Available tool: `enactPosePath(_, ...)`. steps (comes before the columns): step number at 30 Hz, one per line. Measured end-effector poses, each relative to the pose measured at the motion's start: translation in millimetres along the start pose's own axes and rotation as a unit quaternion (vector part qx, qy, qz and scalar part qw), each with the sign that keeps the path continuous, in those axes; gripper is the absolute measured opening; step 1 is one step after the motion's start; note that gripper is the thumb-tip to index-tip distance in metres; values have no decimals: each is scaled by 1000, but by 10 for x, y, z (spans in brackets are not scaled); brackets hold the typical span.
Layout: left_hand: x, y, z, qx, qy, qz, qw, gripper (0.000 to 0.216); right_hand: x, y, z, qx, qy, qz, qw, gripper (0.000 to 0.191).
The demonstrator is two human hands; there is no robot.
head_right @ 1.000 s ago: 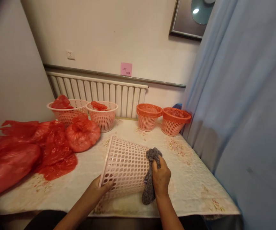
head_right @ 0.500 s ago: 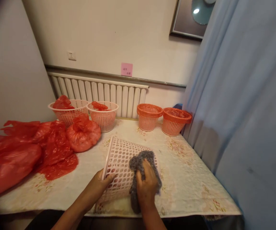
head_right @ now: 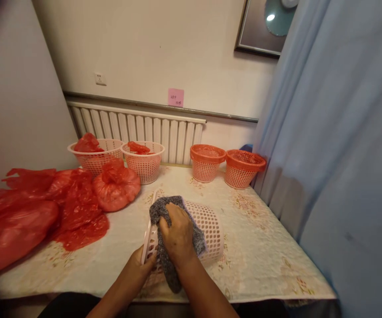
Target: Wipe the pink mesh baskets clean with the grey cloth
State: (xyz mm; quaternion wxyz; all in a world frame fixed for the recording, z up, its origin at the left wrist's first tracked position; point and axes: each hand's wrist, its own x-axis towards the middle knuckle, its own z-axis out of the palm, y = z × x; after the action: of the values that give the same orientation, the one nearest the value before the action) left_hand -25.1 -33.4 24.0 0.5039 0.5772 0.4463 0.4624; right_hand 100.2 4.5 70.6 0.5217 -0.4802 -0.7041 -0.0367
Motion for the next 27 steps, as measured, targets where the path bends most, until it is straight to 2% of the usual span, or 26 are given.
enactPosePath(5,-44,6,-9,10,-9,1,1000,34,-53,87,-44,-4,-22,-5,1000,37)
enactPosePath(8,-71,-35,-19,0,-10,-16,1000,36,-147,293,-113,-26,-14,6,1000,38)
enactPosePath(14,-77,-87,-10,-51,-31,-49,997,43,-250,911,-431,-89,-3,149,985,36)
enactPosePath(17,-79,-74,-2,-71,-44,-43,996,43,-298,1086,-606,-90,25,210,973,34)
enactPosePath(21,-70,-136,-35,-51,-43,-29,997,40,-440,1143,-685,-87,80,243,963,35)
enactPosePath(27,14,-235,-161,-2,-51,-4,999,36,-637,1092,-602,-88,123,240,959,41)
